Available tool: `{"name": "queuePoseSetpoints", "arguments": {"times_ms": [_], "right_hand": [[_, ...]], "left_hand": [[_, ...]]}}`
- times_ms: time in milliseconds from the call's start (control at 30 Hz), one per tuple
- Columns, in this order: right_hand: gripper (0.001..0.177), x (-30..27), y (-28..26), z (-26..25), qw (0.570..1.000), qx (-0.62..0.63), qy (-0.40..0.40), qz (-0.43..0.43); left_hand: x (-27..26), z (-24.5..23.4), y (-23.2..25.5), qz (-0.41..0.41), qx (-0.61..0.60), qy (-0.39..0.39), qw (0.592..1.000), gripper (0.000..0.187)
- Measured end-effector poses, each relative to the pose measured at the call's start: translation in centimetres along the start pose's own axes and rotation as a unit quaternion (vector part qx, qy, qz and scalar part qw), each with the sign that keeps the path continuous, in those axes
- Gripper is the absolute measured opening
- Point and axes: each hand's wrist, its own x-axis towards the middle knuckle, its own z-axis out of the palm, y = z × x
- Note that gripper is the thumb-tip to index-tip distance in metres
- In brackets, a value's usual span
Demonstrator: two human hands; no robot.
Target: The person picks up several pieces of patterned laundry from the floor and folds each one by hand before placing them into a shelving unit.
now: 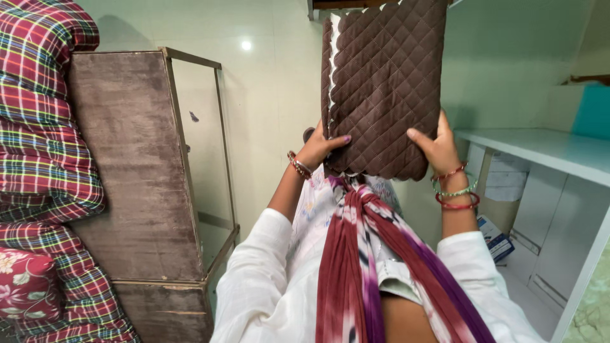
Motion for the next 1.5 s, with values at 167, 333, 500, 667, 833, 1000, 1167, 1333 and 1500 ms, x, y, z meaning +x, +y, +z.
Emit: {"name": "queuePoseSetpoints", "arguments": {"times_ms": [167,333,500,667,833,1000,1167,1333,1500], "right_hand": [[0.072,0.5,4.9,-2.0,0.955,-0.289,-0.048,0.055],[0.065,4.7,7.5,-2.8,0.953,-0.298,0.015,0.045],[0.058,11.3,9.6,-3.1,0.945,-0.312,0.092,-0.039],[0.053,18.8,11.8,-3.3,0.966,-0.199,0.113,-0.117],[0.049,22.8,12.2,-3.6,0.978,-0.122,0.097,-0.139],[0.048,21.2,12.4,-4.6,0.984,-0.109,0.091,-0.109],[0.052,19.9,12.7,-6.5,0.978,-0.148,0.082,-0.119],[0.047,23.9,11.3,-6.0,0.984,-0.091,0.073,-0.138],[0.05,31.4,9.3,-4.5,0.973,-0.08,0.054,-0.21]], "left_hand": [[0.9,-0.5,-4.7,0.038,0.171,-0.007,0.985,0.078],[4.0,1.5,-5.4,0.029,0.183,0.089,0.979,0.069],[9.7,2.5,-2.2,0.016,0.207,0.218,0.954,0.06],[15.1,2.4,0.9,0.159,0.168,0.257,0.938,0.054],[17.7,2.5,2.1,0.16,0.152,0.278,0.935,0.05],[15.8,4.3,1.7,0.152,0.158,0.281,0.934,0.049],[13.8,6.7,1.5,0.139,0.128,0.295,0.937,0.046],[16.2,5.8,2.4,0.196,0.149,0.314,0.917,0.046],[23.9,2.7,3.8,0.261,0.173,0.337,0.888,0.046]]}}
